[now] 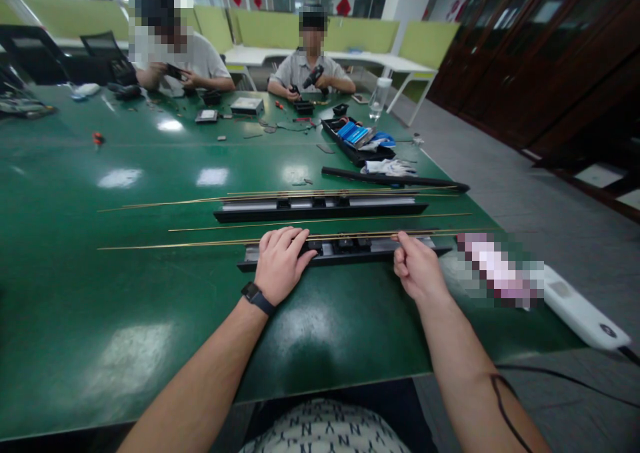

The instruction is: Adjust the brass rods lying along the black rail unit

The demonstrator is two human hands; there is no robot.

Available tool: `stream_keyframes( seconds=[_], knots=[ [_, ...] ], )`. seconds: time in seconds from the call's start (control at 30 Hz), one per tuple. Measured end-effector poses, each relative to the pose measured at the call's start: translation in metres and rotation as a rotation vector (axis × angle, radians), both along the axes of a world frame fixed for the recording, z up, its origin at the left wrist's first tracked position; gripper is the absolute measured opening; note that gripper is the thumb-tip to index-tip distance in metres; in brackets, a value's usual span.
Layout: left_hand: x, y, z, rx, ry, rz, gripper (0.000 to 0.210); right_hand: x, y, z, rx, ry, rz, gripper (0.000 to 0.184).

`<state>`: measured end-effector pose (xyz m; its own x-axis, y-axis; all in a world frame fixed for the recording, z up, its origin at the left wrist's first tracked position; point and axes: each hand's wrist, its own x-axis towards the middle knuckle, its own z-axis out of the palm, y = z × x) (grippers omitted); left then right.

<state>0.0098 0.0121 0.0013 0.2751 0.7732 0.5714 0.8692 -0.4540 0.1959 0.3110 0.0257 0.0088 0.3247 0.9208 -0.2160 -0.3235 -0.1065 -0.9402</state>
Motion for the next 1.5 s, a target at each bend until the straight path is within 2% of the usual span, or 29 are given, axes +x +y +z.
stream_keyframes(
  seconds=[0.1, 0.3, 0.47, 0.67, 0.87, 1.03, 1.2, 1.37, 1.5],
  knots=[
    [-0.0002, 0.0002, 0.0001, 0.009, 0.012, 0.001, 0.041, -0.0017, -0.0006, 0.0007, -0.010, -0.025, 0.061, 0.040],
    [-0.0001, 0.0005, 0.0009, 0.017, 0.015, 0.000, 0.041, -0.0012, -0.0009, 0.0022, 0.012, -0.003, -0.046, 0.036],
    [0.0002, 0.0000, 0.0016, 0.021, 0.013, 0.001, 0.040, -0.0037, -0.0023, 0.0038, -0.014, -0.022, 0.059, 0.040],
    [-0.0007, -0.0001, -0.0002, 0.011, 0.001, -0.002, 0.041, -0.0014, -0.0008, 0.0016, 0.006, 0.016, -0.052, 0.037],
    [0.0000, -0.0005, 0.0008, 0.012, 0.002, -0.002, 0.041, -0.0036, -0.0013, 0.0018, -0.012, -0.029, 0.072, 0.040],
    [0.0007, -0.0009, 0.0027, 0.018, 0.013, 0.001, 0.040, -0.0032, -0.0005, 0.0009, 0.015, -0.016, -0.006, 0.037],
    [0.0003, -0.0001, 0.0005, 0.000, -0.002, 0.001, 0.041, -0.0048, -0.0018, 0.0022, 0.002, -0.043, 0.069, 0.040],
    [-0.0005, -0.0001, 0.0004, -0.001, -0.001, -0.003, 0.041, -0.0037, -0.0014, 0.0022, 0.016, -0.019, -0.010, 0.039],
    [0.0001, -0.0008, 0.0025, -0.001, 0.001, 0.001, 0.041, -0.0037, -0.0008, 0.0005, 0.004, -0.042, 0.059, 0.042]
  ],
)
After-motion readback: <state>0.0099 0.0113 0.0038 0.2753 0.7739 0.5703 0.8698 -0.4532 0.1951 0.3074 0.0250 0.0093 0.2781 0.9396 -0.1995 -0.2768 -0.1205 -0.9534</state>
